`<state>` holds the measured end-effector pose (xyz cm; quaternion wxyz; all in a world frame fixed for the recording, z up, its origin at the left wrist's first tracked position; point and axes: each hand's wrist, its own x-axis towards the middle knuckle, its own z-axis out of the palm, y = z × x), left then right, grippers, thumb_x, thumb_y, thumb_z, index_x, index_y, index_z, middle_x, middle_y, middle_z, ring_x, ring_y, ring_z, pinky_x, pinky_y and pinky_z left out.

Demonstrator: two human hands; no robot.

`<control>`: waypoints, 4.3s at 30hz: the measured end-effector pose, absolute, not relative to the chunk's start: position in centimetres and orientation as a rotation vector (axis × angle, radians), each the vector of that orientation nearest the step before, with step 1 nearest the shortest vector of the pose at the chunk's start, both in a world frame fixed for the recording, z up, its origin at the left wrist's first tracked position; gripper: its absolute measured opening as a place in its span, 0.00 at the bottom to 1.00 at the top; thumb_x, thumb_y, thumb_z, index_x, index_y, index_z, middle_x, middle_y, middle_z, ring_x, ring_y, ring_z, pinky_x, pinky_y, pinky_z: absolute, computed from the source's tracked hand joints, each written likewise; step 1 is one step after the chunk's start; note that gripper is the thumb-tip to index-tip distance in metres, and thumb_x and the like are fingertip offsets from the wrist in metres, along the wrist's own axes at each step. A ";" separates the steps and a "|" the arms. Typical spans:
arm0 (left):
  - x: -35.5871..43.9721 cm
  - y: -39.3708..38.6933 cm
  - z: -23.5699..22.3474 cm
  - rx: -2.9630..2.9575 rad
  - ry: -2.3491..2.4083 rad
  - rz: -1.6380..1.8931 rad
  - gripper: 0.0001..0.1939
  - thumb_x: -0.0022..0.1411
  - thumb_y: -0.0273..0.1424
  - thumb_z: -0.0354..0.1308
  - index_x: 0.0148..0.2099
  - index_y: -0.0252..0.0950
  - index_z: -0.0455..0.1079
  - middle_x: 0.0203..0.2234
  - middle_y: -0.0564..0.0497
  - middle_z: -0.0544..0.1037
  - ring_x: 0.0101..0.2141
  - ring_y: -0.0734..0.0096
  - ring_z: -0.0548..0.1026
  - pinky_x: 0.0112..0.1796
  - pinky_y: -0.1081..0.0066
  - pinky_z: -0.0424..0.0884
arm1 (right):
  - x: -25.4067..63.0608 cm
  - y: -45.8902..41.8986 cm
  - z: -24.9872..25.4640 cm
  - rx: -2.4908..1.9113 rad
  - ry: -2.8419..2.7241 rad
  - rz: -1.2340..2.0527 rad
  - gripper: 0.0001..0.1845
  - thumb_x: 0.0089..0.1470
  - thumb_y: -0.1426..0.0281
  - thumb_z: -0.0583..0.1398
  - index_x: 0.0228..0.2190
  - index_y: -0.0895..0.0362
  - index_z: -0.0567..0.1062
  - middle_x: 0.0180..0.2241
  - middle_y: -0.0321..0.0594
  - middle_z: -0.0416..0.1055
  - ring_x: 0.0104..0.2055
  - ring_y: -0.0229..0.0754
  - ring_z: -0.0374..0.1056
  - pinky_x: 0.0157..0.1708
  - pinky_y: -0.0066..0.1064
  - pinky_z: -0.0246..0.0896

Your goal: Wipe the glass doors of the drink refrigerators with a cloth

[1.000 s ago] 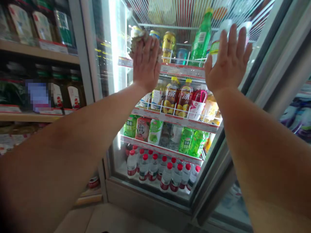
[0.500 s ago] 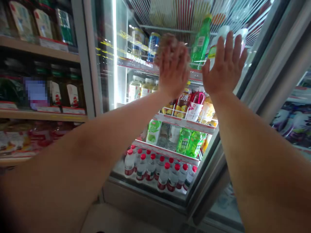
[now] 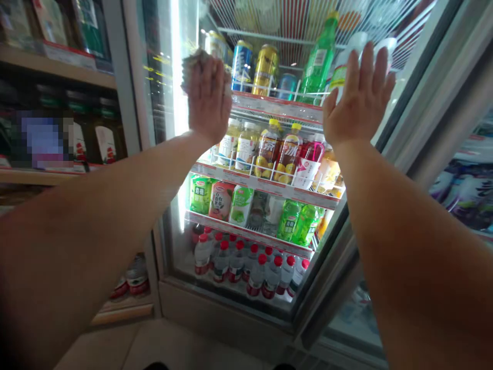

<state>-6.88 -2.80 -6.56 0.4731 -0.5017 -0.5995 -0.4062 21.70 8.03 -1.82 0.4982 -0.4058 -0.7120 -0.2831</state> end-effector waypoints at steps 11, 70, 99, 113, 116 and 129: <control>2.8 1.4 -5.6 -1.201 -1.514 -1.285 0.44 0.61 0.50 0.43 0.76 0.48 0.39 0.71 0.74 0.45 0.69 0.69 0.14 0.71 0.60 0.24 | 22.2 8.3 -2.7 -0.724 -1.694 -0.696 0.38 0.64 0.62 0.46 0.71 0.55 0.45 0.75 0.39 0.36 0.76 0.51 0.29 0.71 0.56 0.27; -8.5 -3.7 -8.7 -0.965 -1.601 -1.271 0.35 0.72 0.44 0.31 0.75 0.35 0.41 0.74 0.61 0.41 0.72 0.64 0.35 0.72 0.53 0.31 | 22.2 8.6 -3.0 -0.718 -1.627 -0.740 0.34 0.65 0.66 0.50 0.70 0.57 0.52 0.74 0.40 0.43 0.76 0.50 0.36 0.72 0.53 0.34; 11.1 2.1 -5.2 -1.327 -1.166 -0.981 0.35 0.73 0.44 0.27 0.75 0.33 0.40 0.74 0.51 0.42 0.71 0.80 0.33 0.67 0.70 0.38 | 22.1 8.4 -3.1 -0.587 -1.868 -0.795 0.36 0.65 0.53 0.43 0.71 0.38 0.39 0.70 0.22 0.54 0.76 0.47 0.29 0.72 0.55 0.25; 0.0 0.3 -8.5 -1.266 -1.419 -1.156 0.35 0.67 0.37 0.40 0.75 0.43 0.46 0.73 0.59 0.43 0.72 0.65 0.35 0.71 0.53 0.29 | 22.6 9.5 -3.2 -0.480 -1.691 -0.778 0.29 0.66 0.64 0.47 0.66 0.48 0.63 0.69 0.36 0.56 0.72 0.54 0.45 0.71 0.55 0.38; 0.0 0.5 -8.7 -1.261 -1.392 -1.188 0.35 0.68 0.38 0.40 0.75 0.45 0.45 0.73 0.61 0.44 0.72 0.67 0.34 0.71 0.54 0.29 | 20.7 8.3 -4.8 -0.557 -1.642 -0.742 0.33 0.62 0.66 0.51 0.68 0.55 0.60 0.72 0.40 0.50 0.74 0.58 0.40 0.71 0.58 0.37; 0.2 -0.2 -8.5 -1.297 -1.405 -1.187 0.35 0.67 0.37 0.40 0.75 0.46 0.47 0.73 0.61 0.44 0.72 0.66 0.36 0.71 0.51 0.32 | 23.8 8.6 -5.0 -0.592 -1.686 -0.765 0.33 0.64 0.64 0.49 0.69 0.52 0.59 0.72 0.40 0.51 0.74 0.57 0.42 0.70 0.57 0.40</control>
